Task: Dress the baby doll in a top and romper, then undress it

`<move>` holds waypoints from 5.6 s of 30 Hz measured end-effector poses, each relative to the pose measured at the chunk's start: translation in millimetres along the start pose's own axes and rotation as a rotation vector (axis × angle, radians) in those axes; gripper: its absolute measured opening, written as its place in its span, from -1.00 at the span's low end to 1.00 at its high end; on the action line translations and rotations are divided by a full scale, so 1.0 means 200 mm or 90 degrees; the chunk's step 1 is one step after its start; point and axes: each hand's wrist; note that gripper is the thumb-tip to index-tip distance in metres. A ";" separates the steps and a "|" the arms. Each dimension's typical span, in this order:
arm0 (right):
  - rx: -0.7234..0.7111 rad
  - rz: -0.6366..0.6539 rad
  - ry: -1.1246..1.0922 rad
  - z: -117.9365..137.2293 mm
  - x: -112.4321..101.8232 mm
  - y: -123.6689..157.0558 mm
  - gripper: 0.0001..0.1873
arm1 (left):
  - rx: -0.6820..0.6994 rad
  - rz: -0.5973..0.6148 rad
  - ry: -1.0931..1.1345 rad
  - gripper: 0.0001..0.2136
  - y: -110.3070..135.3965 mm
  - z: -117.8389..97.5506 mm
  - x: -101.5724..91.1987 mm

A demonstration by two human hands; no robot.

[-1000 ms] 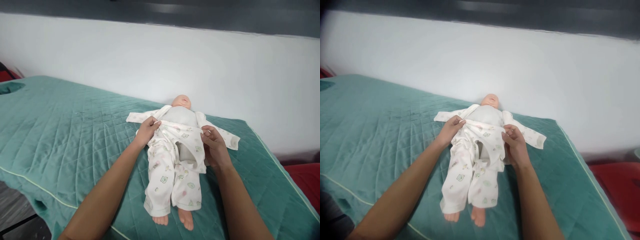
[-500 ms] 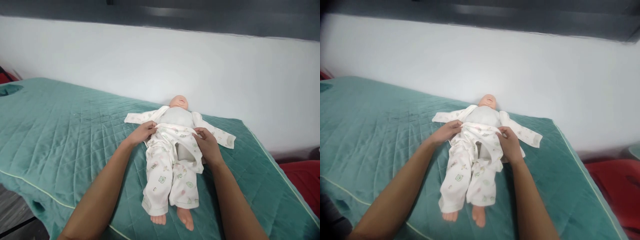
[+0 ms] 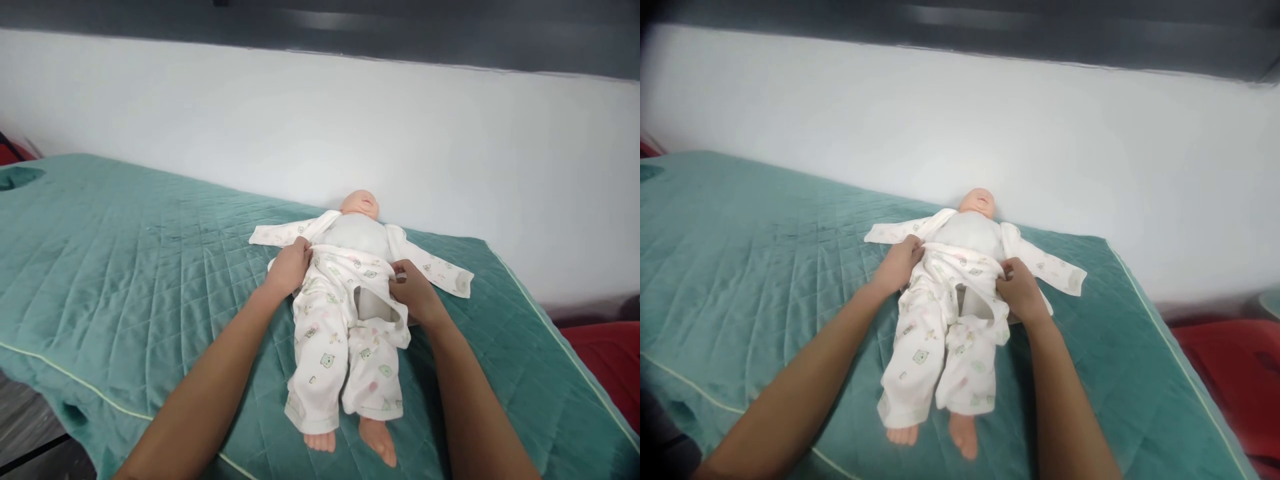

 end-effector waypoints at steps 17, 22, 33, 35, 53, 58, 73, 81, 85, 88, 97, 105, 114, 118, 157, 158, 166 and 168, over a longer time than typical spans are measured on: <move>0.033 0.078 -0.095 -0.01 0.00 0.00 -0.66 | 0.055 0.149 -0.003 -0.80 -0.02 -0.07 -0.04; 0.036 0.090 -0.106 0.01 -0.01 0.02 -0.69 | 0.013 0.243 0.094 -0.78 -0.04 -0.12 -0.11; 0.086 0.139 -0.207 0.01 0.00 0.04 -0.68 | -0.131 0.402 0.203 -0.90 -0.20 -0.14 -0.10; 0.081 0.134 -0.222 0.01 0.01 0.04 -0.66 | -0.133 0.411 0.233 -0.90 -0.22 -0.14 -0.09; 0.152 0.080 -0.387 0.05 0.03 0.06 -0.61 | -0.202 0.427 0.431 -0.89 -0.17 -0.12 -0.07; 0.184 0.099 -0.442 0.04 0.04 0.06 -0.62 | -0.251 0.418 0.473 -0.88 -0.16 -0.10 -0.04; 0.188 0.113 -0.455 0.08 0.01 0.08 -0.66 | -0.263 0.340 0.387 -0.87 -0.13 -0.20 -0.10; 0.236 0.097 -0.484 0.05 0.02 0.06 -0.73 | -0.252 0.322 0.365 -0.93 -0.15 -0.12 -0.04; 0.218 0.073 -0.471 0.06 0.02 0.05 -0.78 | -0.225 0.308 0.344 -0.92 -0.16 -0.08 -0.02; 0.212 0.035 -0.445 0.07 0.02 0.06 -0.80 | -0.209 0.297 0.308 -0.94 -0.16 -0.06 -0.04; 0.159 -0.077 -0.333 0.04 0.05 0.03 -0.75 | -0.166 0.177 0.404 -0.80 -0.16 -0.03 -0.09; -0.035 -0.103 -0.294 0.09 0.04 0.08 -0.76 | 0.068 0.061 0.337 -0.86 -0.12 -0.14 -0.13; 0.016 0.100 -0.283 0.07 -0.01 0.06 -0.66 | 0.110 0.255 0.295 -0.73 -0.13 -0.14 -0.18; -0.083 0.115 -0.239 0.09 -0.03 0.06 -0.67 | 0.134 0.263 0.287 -0.75 -0.13 -0.16 -0.19; -0.125 -0.096 -0.073 0.14 0.13 -0.12 -0.62 | 0.044 0.068 0.255 -0.79 -0.26 -0.12 0.09; -0.143 -0.093 -0.075 0.13 0.13 -0.12 -0.63 | 0.068 0.059 0.236 -0.80 -0.26 -0.12 0.09; -0.382 -0.072 -0.082 0.07 0.14 -0.22 -0.65 | 0.304 -0.021 0.067 -0.80 -0.32 -0.06 0.15; -0.377 -0.059 -0.086 0.08 0.14 -0.24 -0.63 | 0.328 -0.017 0.031 -0.77 -0.34 -0.05 0.16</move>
Point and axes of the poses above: each hand's wrist, its own y-axis away from the middle knuckle, its own x-axis out of the palm, z = x × y, and after that the axes turned 11 degrees about -z, right-handed
